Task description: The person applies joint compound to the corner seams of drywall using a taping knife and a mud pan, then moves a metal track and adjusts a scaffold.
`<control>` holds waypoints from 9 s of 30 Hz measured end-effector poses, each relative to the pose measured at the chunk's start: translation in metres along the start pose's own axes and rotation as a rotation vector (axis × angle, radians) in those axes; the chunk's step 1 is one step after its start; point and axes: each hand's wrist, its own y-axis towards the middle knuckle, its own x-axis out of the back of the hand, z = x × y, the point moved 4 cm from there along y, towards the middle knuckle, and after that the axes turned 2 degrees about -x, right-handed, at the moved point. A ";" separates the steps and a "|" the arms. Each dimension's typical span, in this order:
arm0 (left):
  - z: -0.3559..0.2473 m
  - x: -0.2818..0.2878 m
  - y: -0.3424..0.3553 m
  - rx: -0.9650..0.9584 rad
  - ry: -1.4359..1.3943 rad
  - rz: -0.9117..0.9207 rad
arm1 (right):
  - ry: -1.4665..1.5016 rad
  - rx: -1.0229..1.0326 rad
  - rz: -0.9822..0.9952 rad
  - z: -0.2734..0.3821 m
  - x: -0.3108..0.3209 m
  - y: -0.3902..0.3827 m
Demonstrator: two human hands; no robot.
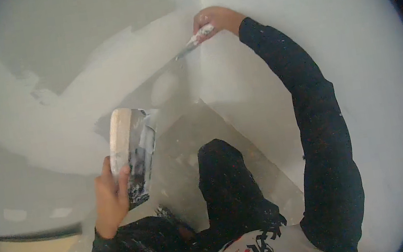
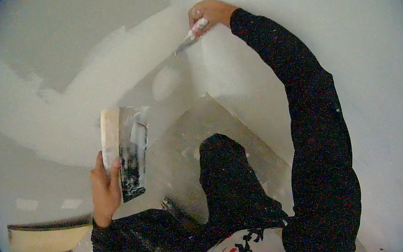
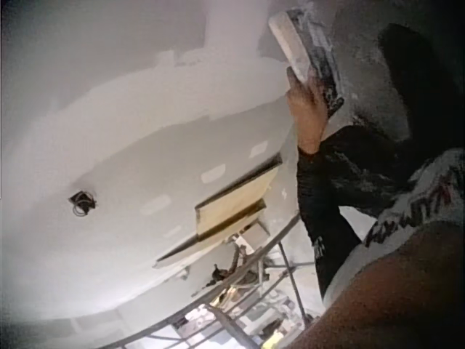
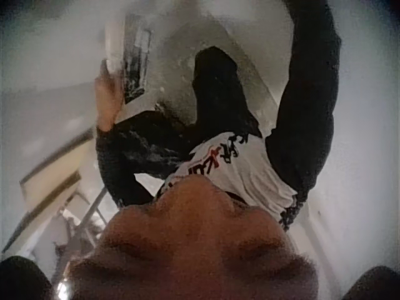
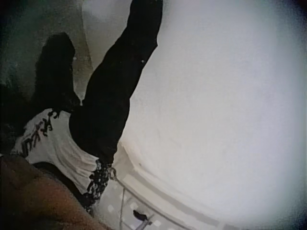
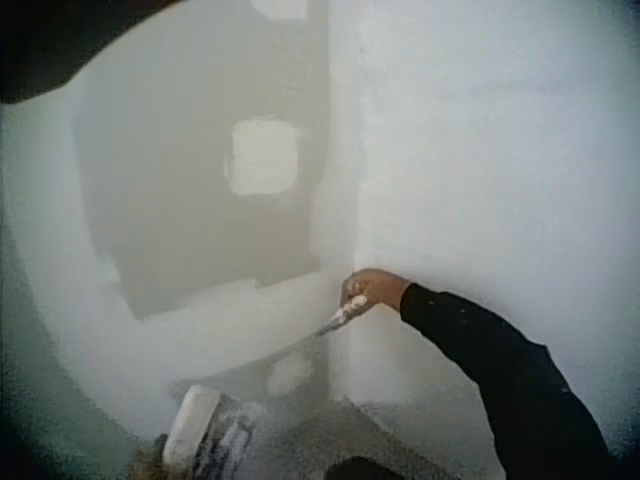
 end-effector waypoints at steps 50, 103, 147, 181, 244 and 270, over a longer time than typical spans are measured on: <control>0.015 -0.014 0.016 0.258 -0.061 0.071 | 0.602 -0.595 -0.170 -0.138 -0.495 -0.167; -0.048 0.302 -0.003 0.684 -0.177 -0.151 | 0.337 -0.689 0.057 -0.050 0.579 0.099; -0.631 0.359 -0.235 0.287 -1.250 -1.886 | 0.976 1.346 0.185 0.739 0.530 0.006; -1.016 0.333 -0.595 0.622 0.088 -3.055 | 1.533 1.858 0.699 1.218 0.613 -0.329; -0.745 0.486 -0.445 0.503 -1.083 -1.882 | 1.198 0.938 0.463 0.931 0.565 -0.078; -0.774 0.485 -0.485 0.615 -0.906 -1.802 | 0.883 1.269 -0.115 1.009 0.555 -0.128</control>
